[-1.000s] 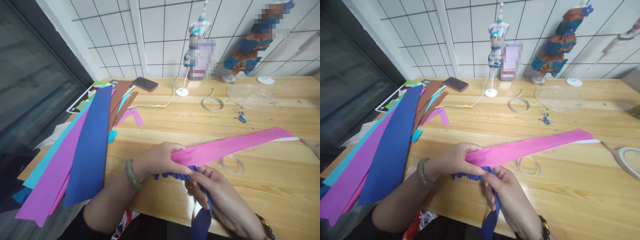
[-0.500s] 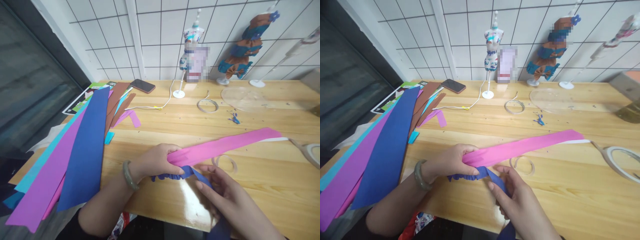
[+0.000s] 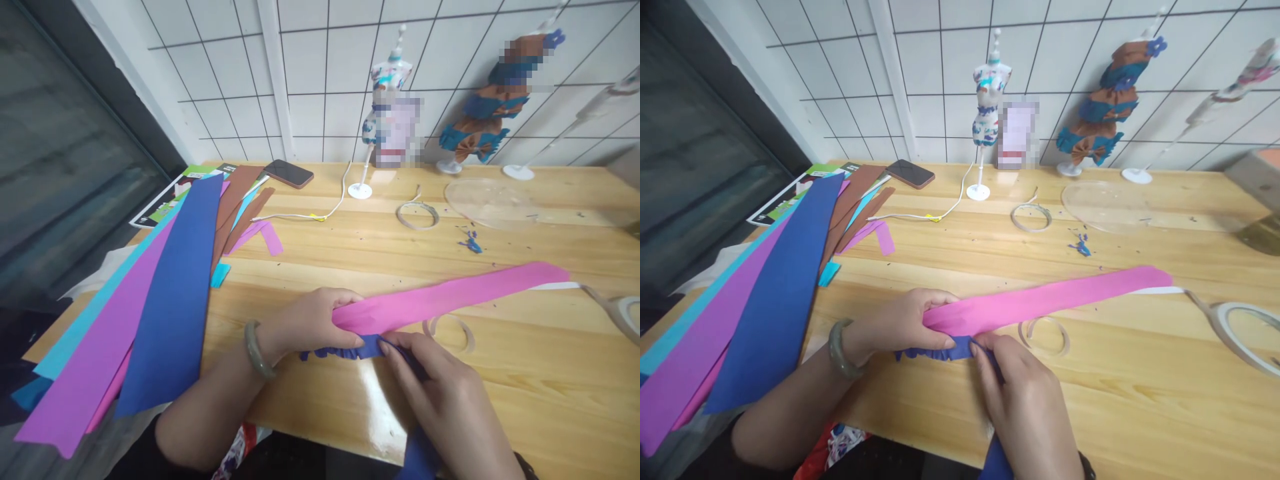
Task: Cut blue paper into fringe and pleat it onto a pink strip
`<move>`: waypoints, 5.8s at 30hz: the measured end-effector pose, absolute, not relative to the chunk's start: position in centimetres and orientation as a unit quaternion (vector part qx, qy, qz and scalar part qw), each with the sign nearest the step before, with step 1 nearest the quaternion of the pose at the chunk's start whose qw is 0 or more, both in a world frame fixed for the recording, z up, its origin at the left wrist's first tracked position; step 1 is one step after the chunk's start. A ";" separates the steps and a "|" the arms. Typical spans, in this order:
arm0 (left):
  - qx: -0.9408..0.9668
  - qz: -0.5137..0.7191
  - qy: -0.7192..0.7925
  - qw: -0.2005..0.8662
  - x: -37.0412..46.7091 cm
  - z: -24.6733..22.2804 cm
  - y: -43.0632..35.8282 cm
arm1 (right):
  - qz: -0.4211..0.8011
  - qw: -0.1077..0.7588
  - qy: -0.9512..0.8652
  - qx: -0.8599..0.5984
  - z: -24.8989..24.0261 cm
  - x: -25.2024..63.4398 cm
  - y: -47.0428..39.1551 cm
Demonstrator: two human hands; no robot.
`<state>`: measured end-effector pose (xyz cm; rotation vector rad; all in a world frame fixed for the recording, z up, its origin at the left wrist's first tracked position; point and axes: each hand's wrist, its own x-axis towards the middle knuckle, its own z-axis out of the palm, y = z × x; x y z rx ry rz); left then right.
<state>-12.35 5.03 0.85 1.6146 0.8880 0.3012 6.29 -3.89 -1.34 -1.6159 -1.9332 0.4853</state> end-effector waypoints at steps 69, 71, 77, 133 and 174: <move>0.679 0.095 0.415 0.599 -12.3 1.2 4.8 | 0.384 0.332 -0.630 -0.588 -2.2 5.4 -2.9; 0.683 0.095 0.409 0.597 -12.3 1.2 4.8 | 0.395 0.329 -0.618 -0.594 -2.1 5.3 -2.9; 0.711 0.120 0.383 0.578 -12.3 1.1 4.9 | 0.397 0.319 -0.613 -0.604 -2.0 5.3 -3.0; 0.678 0.159 0.362 0.619 -12.2 -0.1 5.2 | 0.513 0.303 -0.548 -0.587 -2.2 5.1 -3.5; 0.732 0.147 0.345 0.569 -12.3 0.9 4.9 | 0.332 0.349 -0.648 -0.590 -2.2 5.7 -3.4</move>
